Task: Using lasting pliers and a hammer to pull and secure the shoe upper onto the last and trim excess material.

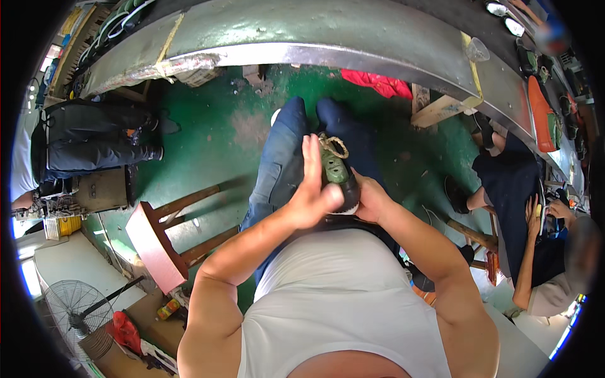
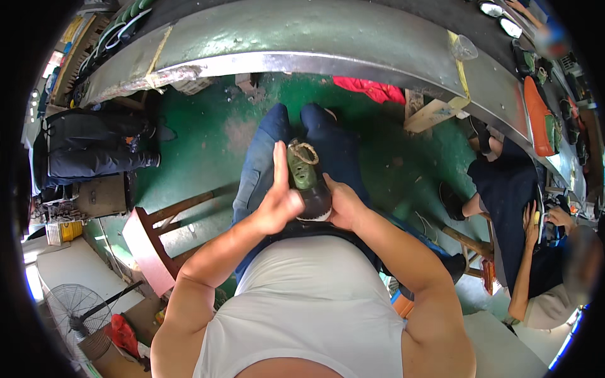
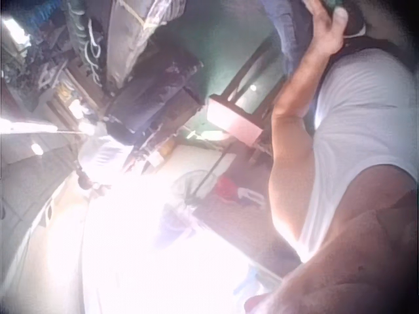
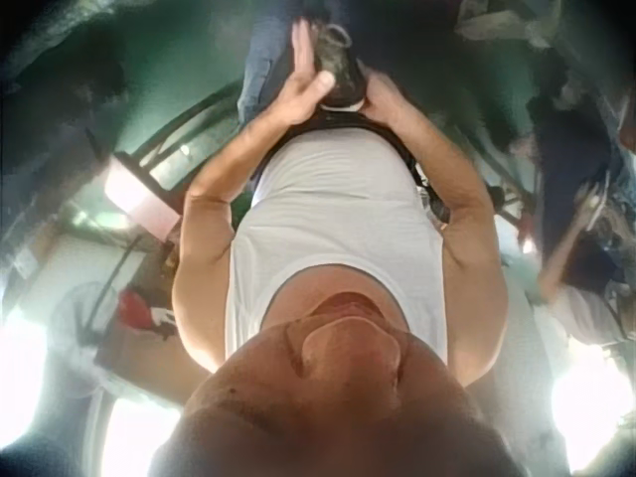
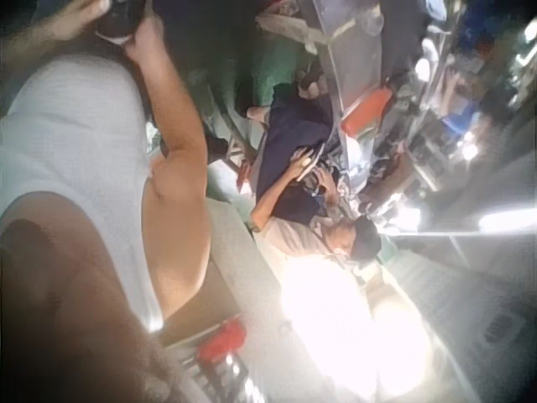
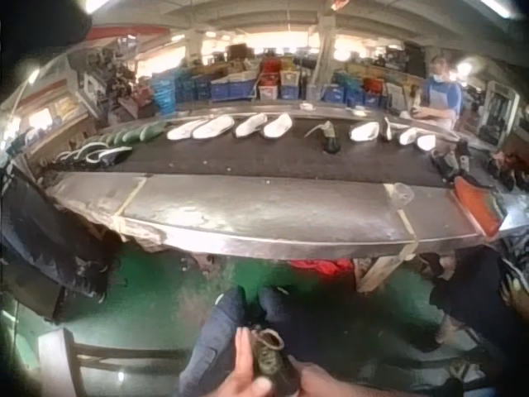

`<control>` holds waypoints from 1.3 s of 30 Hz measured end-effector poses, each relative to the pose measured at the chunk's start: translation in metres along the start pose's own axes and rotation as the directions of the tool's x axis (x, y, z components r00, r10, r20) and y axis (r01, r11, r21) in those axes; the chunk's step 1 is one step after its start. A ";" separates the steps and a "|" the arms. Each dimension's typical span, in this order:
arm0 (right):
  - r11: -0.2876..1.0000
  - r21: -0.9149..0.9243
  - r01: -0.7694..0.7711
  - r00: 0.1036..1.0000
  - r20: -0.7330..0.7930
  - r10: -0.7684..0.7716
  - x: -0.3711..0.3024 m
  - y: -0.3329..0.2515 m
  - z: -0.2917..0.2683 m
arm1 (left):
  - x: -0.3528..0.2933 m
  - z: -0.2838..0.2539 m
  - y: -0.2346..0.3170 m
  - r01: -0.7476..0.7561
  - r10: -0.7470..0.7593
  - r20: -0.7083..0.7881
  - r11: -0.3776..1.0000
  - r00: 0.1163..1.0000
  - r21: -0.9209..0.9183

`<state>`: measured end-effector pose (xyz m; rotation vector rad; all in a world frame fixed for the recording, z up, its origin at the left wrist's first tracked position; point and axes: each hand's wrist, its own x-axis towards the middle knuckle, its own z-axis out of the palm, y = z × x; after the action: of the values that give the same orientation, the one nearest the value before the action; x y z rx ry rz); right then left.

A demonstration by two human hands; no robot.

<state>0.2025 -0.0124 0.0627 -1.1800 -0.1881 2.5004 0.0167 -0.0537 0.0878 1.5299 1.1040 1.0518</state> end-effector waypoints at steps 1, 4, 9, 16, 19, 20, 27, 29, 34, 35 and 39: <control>0.998 0.029 0.063 0.998 -0.007 -0.063 0.003 0.007 0.003 | 0.001 0.006 0.000 0.011 -0.011 -0.003 1.000 1.000 -0.008; 0.989 0.105 0.102 0.986 -0.141 -0.087 0.002 0.020 0.017 | 0.005 0.022 -0.001 0.053 -0.083 -0.140 0.977 0.987 -0.208; 0.994 0.087 0.072 0.962 -0.271 -0.046 -0.019 0.022 0.036 | 0.013 0.035 -0.002 0.045 -0.239 -0.329 0.863 0.913 -0.503; 0.979 0.152 0.135 0.986 -0.119 -0.117 -0.006 -0.026 0.040 | 0.032 -0.001 -0.038 -0.149 0.113 -0.158 0.961 0.981 -0.232; 0.997 0.021 0.073 0.994 -0.079 -0.071 -0.014 -0.047 0.038 | 0.038 -0.030 -0.018 -0.159 0.130 0.142 0.963 0.981 0.217; 0.996 -0.090 0.017 1.000 -0.021 -0.019 -0.016 -0.050 0.041 | 0.042 -0.031 -0.021 -0.161 0.133 0.138 0.964 0.981 0.212; 0.180 -0.968 0.172 0.890 0.075 -0.449 0.005 -0.085 0.023 | 0.062 -0.051 -0.045 -0.102 0.089 0.082 0.980 0.993 0.169; -0.229 -0.896 0.380 0.665 0.436 -0.606 -0.003 -0.099 0.033 | 0.064 -0.051 -0.046 -0.126 0.119 0.049 0.974 0.992 0.186; -0.530 -0.676 0.511 0.595 0.724 -0.349 -0.013 -0.123 0.076 | 0.069 -0.050 -0.048 -0.105 0.099 0.042 0.969 0.994 0.223; -0.533 -0.674 0.511 0.594 0.725 -0.348 -0.012 -0.124 0.078 | 0.069 -0.050 -0.047 -0.132 0.125 0.047 0.967 0.991 0.220; -0.603 -0.666 0.438 0.590 0.720 -0.366 -0.012 -0.121 0.085 | 0.070 -0.050 -0.050 -0.154 0.150 0.039 0.918 0.988 0.366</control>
<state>0.1771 0.0983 0.1584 -0.7938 -2.5982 0.7705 -0.0232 0.0316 0.0557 1.9440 1.2420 0.9745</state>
